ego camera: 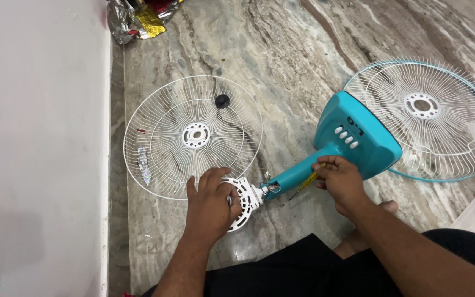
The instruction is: The person disassembles a small electric fan by removing the front grille, fan blades, and rear grille. They use a screwdriver to loosen screws on the motor housing and separate the components.
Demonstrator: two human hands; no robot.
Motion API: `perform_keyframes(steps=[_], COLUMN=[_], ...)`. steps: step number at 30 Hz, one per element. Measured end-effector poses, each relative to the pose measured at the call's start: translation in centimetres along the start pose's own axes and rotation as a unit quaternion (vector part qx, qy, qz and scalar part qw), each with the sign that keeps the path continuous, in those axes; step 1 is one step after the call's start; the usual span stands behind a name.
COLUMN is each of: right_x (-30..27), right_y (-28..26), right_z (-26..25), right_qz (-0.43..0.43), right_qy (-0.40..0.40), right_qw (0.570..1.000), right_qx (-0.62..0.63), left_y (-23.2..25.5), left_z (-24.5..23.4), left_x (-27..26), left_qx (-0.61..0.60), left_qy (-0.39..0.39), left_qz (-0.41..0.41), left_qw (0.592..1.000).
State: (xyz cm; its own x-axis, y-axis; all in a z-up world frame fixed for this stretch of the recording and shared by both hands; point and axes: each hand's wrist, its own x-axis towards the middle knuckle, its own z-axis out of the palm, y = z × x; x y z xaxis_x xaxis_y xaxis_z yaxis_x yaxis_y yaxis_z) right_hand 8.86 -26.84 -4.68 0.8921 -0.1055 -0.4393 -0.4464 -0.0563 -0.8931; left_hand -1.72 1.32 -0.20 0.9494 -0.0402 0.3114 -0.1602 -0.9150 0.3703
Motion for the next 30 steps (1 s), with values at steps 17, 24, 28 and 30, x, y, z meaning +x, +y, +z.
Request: perform_keyframes(steps=[17, 24, 28, 30], right_x=[-0.6, -4.7, -3.5, -2.7], right_y=[2.1, 2.2, 2.8, 3.2], right_z=[0.1, 0.7, 0.8, 0.9], right_qz=[-0.097, -0.045, -0.032, -0.033], right_qy=[-0.283, -0.502, -0.475, -0.44], right_qw=[0.953, 0.856, 0.87, 0.879], right_qx=[-0.044, -0.116, -0.127, -0.183], left_y=[4.2, 7.0, 6.8, 6.5], left_z=[-1.2, 0.5, -0.1, -0.9], left_x=[-1.2, -2.5, -2.1, -1.9], left_qx=[-0.007, -0.001, 0.005, 0.026], left_qy=[0.123, 0.145, 0.108, 0.089], left_qz=[0.084, 0.214, 0.217, 0.204], left_qw=[0.989, 0.966, 0.97, 0.975])
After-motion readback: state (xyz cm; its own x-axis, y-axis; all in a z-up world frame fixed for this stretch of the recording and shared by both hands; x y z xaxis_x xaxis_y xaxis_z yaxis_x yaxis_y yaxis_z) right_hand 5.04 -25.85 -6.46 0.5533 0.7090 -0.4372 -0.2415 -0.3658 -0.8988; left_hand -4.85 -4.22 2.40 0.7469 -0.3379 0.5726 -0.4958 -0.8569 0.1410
